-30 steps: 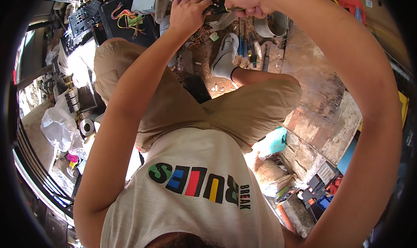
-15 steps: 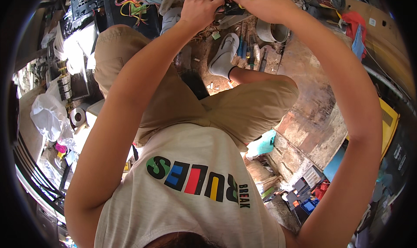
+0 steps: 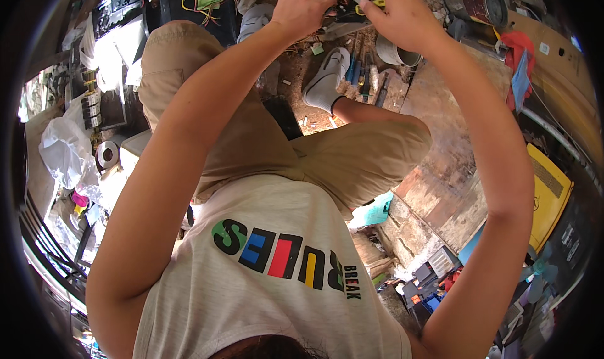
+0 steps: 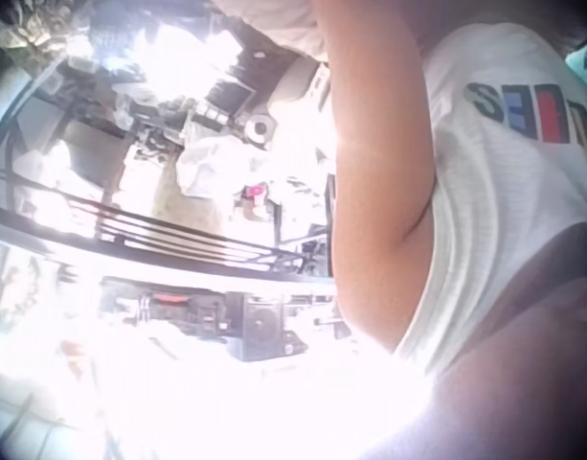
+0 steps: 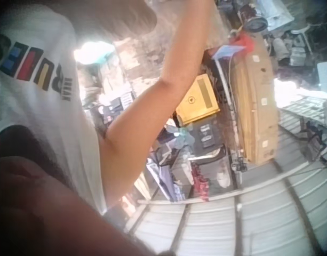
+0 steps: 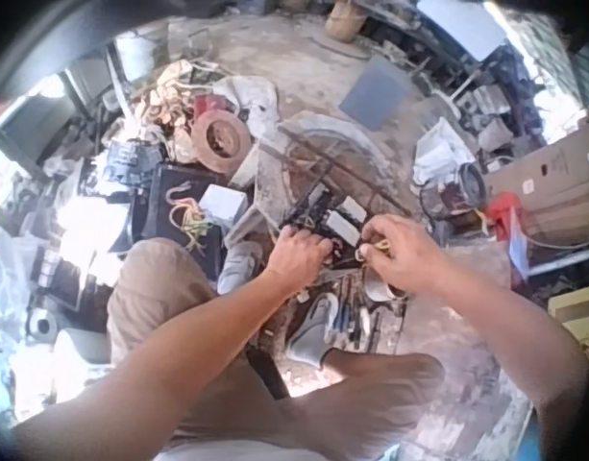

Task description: The person uses a screwdriver to remove screws from a computer power supply unit and separates the wires from the casing.

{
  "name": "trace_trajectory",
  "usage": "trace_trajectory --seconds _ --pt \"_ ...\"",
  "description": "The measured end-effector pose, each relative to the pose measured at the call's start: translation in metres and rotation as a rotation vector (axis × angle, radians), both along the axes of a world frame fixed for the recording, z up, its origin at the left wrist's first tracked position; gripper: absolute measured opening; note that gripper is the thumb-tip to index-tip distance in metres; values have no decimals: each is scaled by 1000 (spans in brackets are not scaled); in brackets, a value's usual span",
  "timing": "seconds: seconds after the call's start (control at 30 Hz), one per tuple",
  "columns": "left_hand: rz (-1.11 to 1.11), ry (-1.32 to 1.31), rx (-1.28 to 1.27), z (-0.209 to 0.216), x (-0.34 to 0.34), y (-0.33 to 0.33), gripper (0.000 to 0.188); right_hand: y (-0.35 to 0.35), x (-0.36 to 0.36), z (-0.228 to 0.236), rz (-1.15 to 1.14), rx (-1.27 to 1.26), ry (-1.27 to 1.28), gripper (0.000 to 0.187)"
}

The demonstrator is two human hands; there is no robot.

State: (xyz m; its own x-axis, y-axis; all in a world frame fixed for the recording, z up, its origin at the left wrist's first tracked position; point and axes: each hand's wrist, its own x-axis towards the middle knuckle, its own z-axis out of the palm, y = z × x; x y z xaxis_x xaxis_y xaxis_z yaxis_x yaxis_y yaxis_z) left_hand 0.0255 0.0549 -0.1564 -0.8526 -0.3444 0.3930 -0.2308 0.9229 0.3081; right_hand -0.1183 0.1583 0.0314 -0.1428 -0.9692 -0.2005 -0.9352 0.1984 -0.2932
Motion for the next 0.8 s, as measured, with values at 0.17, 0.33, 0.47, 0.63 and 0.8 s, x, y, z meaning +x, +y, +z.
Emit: trace_trajectory --seconds 0.17,0.33,0.47,0.63,0.8 --pt "-46 -5 -21 3 -1 0 20 -15 20 27 -246 348 215 35" --pt "-18 219 -54 -1 -5 4 20 2 -3 15 -170 50 81 41" --pt "-58 138 -50 0 -12 1 21 8 -3 11 -302 -69 1 42" --pt "-71 194 -28 -9 -16 0 22 -4 -18 14 -437 63 4 38" --pt "-131 75 49 0 -10 -2 24 -1 -21 8 8 -116 -77 39"
